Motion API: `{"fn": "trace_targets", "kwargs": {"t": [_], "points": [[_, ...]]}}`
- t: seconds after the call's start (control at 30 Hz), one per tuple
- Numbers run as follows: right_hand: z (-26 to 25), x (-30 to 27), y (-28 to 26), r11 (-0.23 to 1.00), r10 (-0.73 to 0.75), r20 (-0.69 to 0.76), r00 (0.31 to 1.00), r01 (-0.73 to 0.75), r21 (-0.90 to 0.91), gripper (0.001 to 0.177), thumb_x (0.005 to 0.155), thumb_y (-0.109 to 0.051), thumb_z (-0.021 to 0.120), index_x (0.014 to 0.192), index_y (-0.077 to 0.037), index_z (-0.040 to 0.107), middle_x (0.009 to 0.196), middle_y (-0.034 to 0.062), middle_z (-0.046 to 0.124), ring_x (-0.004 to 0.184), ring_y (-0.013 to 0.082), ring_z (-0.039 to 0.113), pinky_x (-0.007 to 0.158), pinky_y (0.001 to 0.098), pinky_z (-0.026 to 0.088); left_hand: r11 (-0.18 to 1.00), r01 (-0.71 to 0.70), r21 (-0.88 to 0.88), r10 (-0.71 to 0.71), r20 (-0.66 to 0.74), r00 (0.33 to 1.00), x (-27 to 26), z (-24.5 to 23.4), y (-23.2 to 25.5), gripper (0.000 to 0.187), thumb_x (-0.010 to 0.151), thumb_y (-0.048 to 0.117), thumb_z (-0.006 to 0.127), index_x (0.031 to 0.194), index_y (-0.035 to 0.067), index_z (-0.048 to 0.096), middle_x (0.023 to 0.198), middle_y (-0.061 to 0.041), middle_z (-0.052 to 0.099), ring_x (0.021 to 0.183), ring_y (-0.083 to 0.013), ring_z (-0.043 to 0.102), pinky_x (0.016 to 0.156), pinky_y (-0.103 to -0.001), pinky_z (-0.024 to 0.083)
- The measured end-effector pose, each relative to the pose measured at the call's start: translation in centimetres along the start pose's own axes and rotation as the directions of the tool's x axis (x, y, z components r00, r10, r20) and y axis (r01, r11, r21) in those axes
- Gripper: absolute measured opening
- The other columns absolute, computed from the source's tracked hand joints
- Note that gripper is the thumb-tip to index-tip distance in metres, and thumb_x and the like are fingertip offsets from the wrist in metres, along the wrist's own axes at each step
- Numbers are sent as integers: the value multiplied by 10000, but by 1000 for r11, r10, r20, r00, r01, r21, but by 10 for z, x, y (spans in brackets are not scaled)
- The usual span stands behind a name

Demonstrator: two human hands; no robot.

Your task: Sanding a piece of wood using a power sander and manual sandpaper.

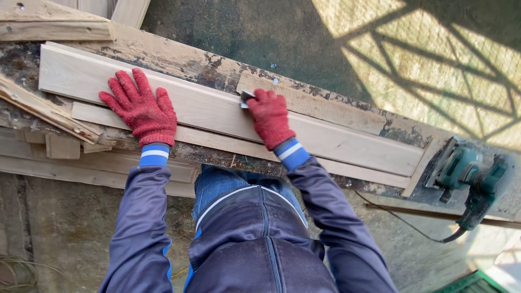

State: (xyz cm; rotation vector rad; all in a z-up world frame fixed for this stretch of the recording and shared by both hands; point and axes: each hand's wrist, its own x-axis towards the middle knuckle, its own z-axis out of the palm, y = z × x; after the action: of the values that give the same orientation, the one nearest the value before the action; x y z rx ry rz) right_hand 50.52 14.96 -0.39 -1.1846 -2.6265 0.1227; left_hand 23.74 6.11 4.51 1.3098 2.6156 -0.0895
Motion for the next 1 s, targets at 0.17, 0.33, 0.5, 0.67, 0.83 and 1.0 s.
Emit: {"fn": "trace_targets", "kwargs": {"t": [0.17,0.33,0.5,0.67,0.83,1.0], "points": [[-43,-100,120,986,146,211,966,-124,-115,44,930,-267,708,950,-240,679,919,58,660,829,335,685,665,465,532,1000,14,3,-14,1,1000,3,2,1,678,1116,386,478,1655,-2,342,1684,-328,214,1558,-476,81,1241,-661,-37],[-56,-174,191,874,410,375,831,-240,-423,206,898,-270,724,1099,-283,769,1261,-2,696,1073,259,611,924,423,445,969,-223,-104,192,-252,949,6,26,-19,634,1107,235,614,1578,-138,412,1600,-441,280,1464,-625,187,1134,-755,-8],[-18,-106,108,937,286,180,941,-235,-256,80,861,-179,793,938,-172,769,1080,63,722,904,244,633,810,376,519,970,-222,-98,191,-254,948,3,19,-15,639,1101,246,618,1580,-118,403,1601,-437,279,1465,-627,194,1131,-765,-2],[4,-38,33,991,85,80,993,-77,-106,98,802,-188,740,864,-248,692,1020,9,668,946,265,664,780,421,523,1000,-11,-29,10,-21,1000,-1,0,-1,675,1105,382,493,1641,6,329,1665,-332,222,1549,-488,99,1234,-675,-6],[-11,-146,147,932,337,184,923,-299,-207,87,879,-235,749,895,-178,685,953,88,683,874,347,697,752,461,552,1000,-8,-1,8,1,1000,1,2,-3,675,1116,408,459,1648,19,314,1675,-316,217,1556,-474,89,1242,-671,-19],[-62,-221,194,729,622,313,718,-384,-567,224,921,-498,722,903,-281,773,1485,-6,600,1338,265,558,1089,446,416,1000,-8,-18,7,-35,999,0,1,-4,675,1104,411,486,1636,21,345,1663,-313,253,1549,-476,117,1234,-670,-12]]}}
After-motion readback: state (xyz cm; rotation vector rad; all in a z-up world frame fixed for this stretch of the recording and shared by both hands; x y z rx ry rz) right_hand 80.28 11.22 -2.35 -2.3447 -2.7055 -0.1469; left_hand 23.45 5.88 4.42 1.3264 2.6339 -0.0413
